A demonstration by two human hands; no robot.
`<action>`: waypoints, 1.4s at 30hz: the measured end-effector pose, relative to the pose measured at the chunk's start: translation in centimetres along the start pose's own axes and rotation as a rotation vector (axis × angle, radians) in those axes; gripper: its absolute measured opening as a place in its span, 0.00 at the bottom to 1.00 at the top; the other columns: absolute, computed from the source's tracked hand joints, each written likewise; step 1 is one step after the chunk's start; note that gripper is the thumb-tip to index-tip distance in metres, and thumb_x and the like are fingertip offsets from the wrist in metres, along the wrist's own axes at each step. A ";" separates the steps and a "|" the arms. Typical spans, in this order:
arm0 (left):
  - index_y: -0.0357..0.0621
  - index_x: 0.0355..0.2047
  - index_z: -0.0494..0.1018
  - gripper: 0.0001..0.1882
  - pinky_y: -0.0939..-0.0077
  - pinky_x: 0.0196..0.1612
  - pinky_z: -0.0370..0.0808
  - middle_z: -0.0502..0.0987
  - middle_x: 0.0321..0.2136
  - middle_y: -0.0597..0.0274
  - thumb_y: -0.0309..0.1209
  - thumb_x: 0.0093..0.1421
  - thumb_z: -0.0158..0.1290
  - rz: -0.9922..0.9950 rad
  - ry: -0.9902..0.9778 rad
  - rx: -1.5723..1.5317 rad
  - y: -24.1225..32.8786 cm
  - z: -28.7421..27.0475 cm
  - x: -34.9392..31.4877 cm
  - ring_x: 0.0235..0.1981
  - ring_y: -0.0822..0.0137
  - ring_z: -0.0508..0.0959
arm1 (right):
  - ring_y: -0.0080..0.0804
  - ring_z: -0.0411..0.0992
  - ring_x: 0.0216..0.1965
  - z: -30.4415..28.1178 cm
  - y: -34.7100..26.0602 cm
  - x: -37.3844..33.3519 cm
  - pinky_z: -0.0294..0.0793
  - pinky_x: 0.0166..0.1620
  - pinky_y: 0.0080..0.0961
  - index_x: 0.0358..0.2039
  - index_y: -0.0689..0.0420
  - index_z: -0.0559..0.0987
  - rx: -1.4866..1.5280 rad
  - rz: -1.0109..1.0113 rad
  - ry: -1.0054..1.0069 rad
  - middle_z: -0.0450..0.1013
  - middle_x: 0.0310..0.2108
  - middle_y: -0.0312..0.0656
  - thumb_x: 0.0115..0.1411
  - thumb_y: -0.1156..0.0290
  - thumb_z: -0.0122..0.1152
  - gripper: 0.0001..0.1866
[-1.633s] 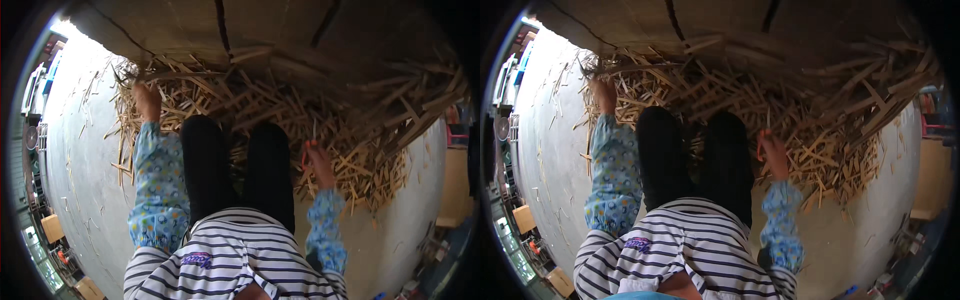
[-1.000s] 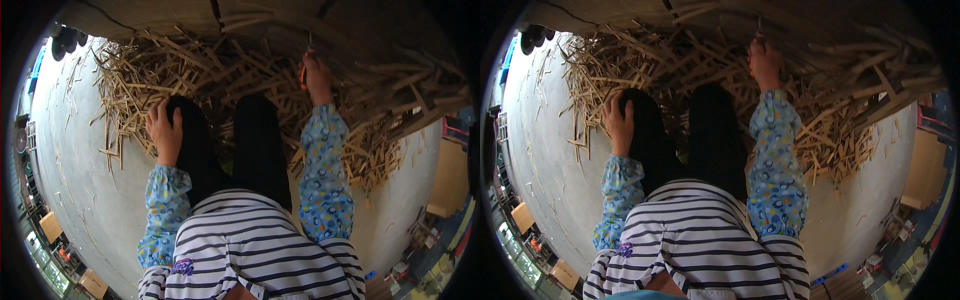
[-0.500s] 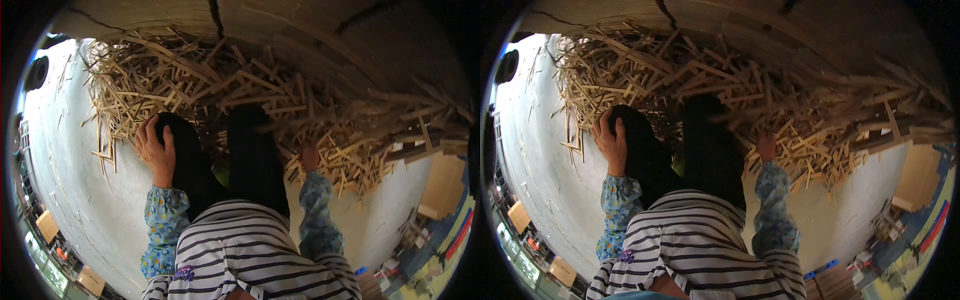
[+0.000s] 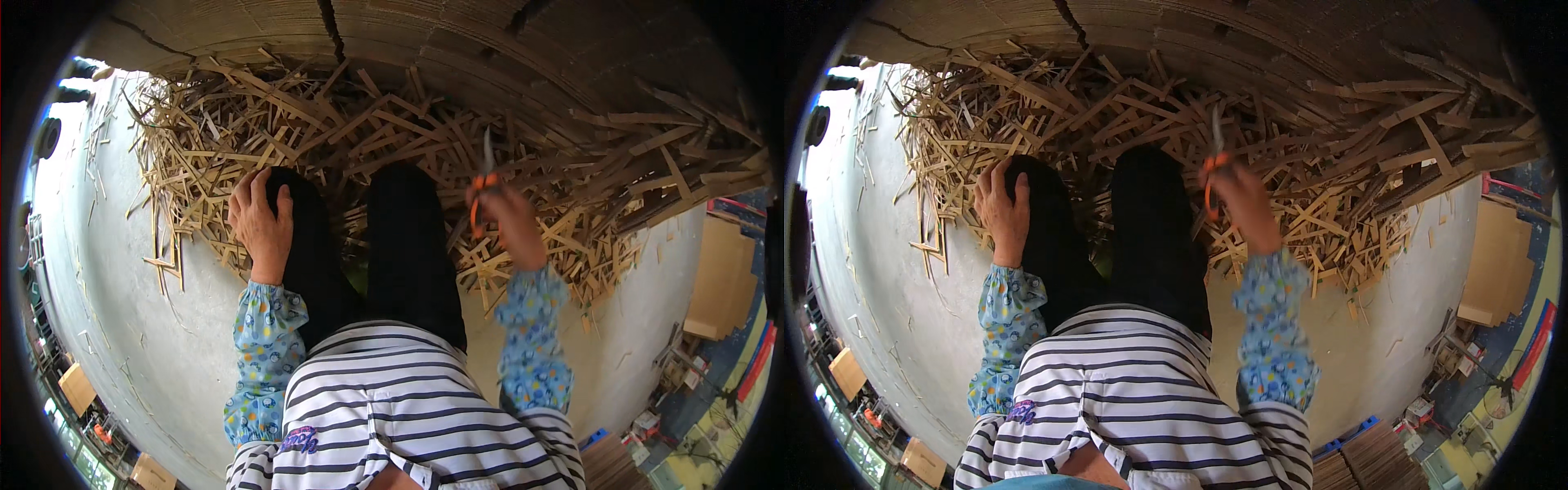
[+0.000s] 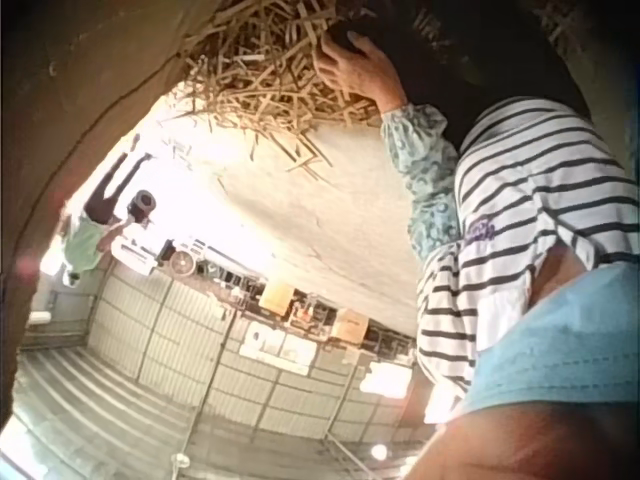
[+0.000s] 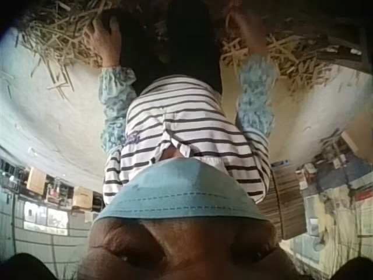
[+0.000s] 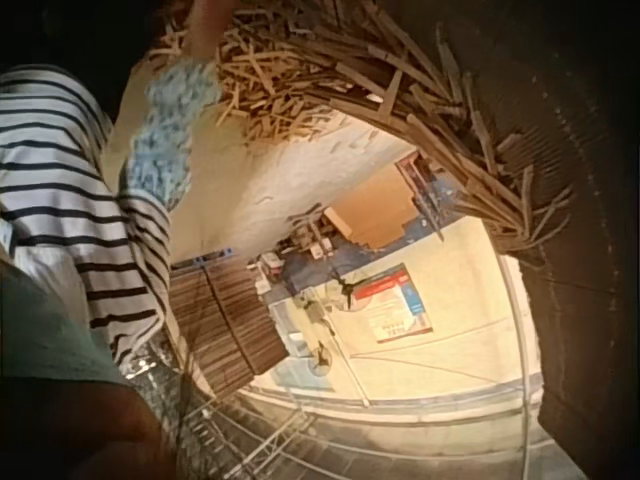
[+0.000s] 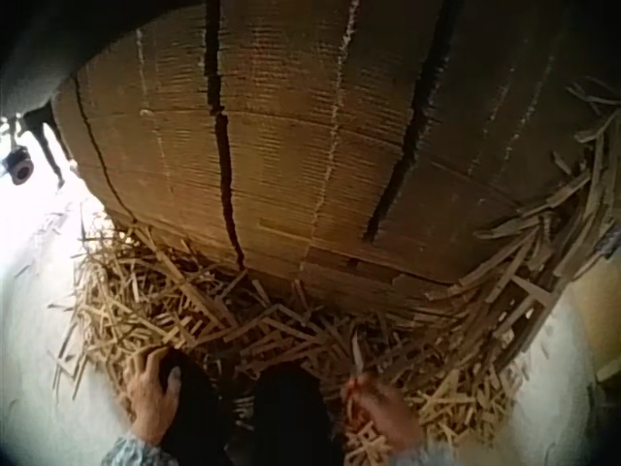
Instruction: Trimming the rough edges of a stack of cardboard sheets using a pair of pliers.
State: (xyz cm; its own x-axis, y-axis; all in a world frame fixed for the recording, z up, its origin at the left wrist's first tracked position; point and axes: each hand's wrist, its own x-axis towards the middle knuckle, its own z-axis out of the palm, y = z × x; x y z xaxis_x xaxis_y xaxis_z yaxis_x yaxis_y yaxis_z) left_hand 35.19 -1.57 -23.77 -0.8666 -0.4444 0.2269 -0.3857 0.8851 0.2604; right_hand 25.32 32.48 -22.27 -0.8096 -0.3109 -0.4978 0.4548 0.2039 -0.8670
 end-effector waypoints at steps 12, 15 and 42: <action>0.48 0.49 0.69 0.19 0.61 0.55 0.59 0.69 0.48 0.60 0.38 0.58 0.52 -0.003 0.045 -0.005 -1.4 0.0 -0.5 0.52 0.56 0.67 | 0.24 0.66 0.20 3.3 -2.0 5.8 0.64 0.24 0.25 0.31 0.60 0.74 -0.272 -0.103 0.244 0.67 0.21 0.38 0.61 0.60 0.49 0.15; 0.48 0.49 0.69 0.18 0.61 0.55 0.59 0.70 0.48 0.59 0.38 0.58 0.51 0.029 0.057 -0.017 -0.4 0.7 0.2 0.52 0.56 0.67 | 0.29 0.62 0.18 -3.9 19.6 0.9 0.60 0.22 0.30 0.45 0.65 0.74 -0.188 0.119 0.401 0.69 0.25 0.43 0.65 0.59 0.42 0.21; 0.48 0.47 0.70 0.18 0.63 0.53 0.60 0.69 0.46 0.61 0.37 0.57 0.52 0.062 0.036 -0.029 0.5 0.7 -0.1 0.50 0.57 0.67 | 0.28 0.73 0.26 6.2 2.2 6.2 0.73 0.32 0.25 0.33 0.62 0.77 -0.171 0.054 -0.095 0.73 0.26 0.39 0.58 0.64 0.52 0.13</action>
State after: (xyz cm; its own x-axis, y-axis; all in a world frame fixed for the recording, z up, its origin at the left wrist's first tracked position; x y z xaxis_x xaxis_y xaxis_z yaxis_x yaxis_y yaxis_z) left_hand 34.83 -1.02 -24.29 -0.8767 -0.3935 0.2766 -0.3216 0.9072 0.2714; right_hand 23.60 25.22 -27.38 -0.7433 -0.3800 -0.5506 0.4202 0.3752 -0.8262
